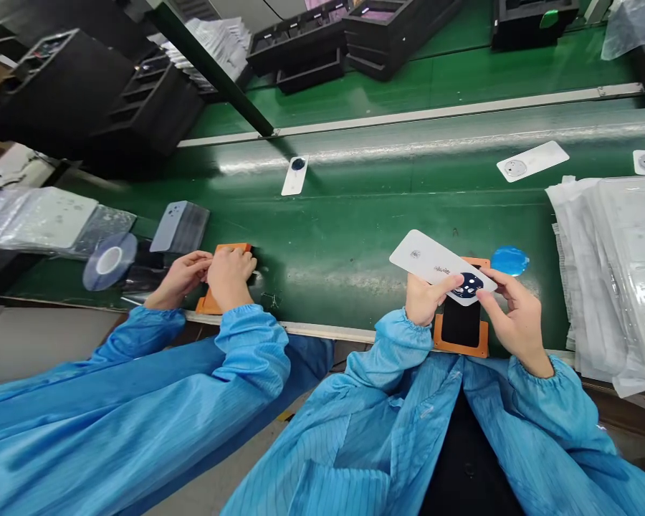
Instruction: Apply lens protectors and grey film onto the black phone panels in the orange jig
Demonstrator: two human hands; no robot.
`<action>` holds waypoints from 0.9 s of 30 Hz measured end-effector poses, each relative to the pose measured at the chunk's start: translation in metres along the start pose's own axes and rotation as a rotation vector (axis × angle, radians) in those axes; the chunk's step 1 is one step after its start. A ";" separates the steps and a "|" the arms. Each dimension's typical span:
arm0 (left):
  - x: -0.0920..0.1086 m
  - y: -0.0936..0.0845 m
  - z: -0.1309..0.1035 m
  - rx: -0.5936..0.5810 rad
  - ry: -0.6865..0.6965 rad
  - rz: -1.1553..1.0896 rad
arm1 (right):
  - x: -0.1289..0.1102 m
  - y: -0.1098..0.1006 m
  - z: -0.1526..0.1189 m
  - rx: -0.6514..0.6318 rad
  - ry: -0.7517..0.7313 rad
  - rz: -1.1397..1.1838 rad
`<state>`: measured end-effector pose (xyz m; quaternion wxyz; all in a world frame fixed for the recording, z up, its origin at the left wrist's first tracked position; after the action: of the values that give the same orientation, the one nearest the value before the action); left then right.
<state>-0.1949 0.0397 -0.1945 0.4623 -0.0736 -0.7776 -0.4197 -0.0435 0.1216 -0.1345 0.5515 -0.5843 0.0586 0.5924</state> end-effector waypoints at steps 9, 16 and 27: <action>-0.008 0.003 -0.006 0.054 0.012 0.149 | -0.037 0.000 -0.004 0.229 -0.164 -0.353; -0.006 0.009 -0.028 -0.054 0.239 0.320 | -0.030 -0.005 0.006 0.294 -0.137 -0.284; 0.008 0.035 -0.029 -0.281 0.513 0.548 | -0.035 -0.011 0.007 0.353 -0.185 -0.206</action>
<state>-0.1627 0.0384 -0.1610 0.7216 -0.2337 -0.5236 -0.3879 -0.0506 0.1105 -0.0994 0.7060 -0.4248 0.0504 0.5645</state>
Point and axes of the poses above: each hand's wrist, its own z-axis towards the middle knuckle, its own y-axis out of the palm, x = y × z, the point moved 9 cm from there along z, towards the middle knuckle, and after that the axes turned 8 degrees about -z, right-handed, at the moved point
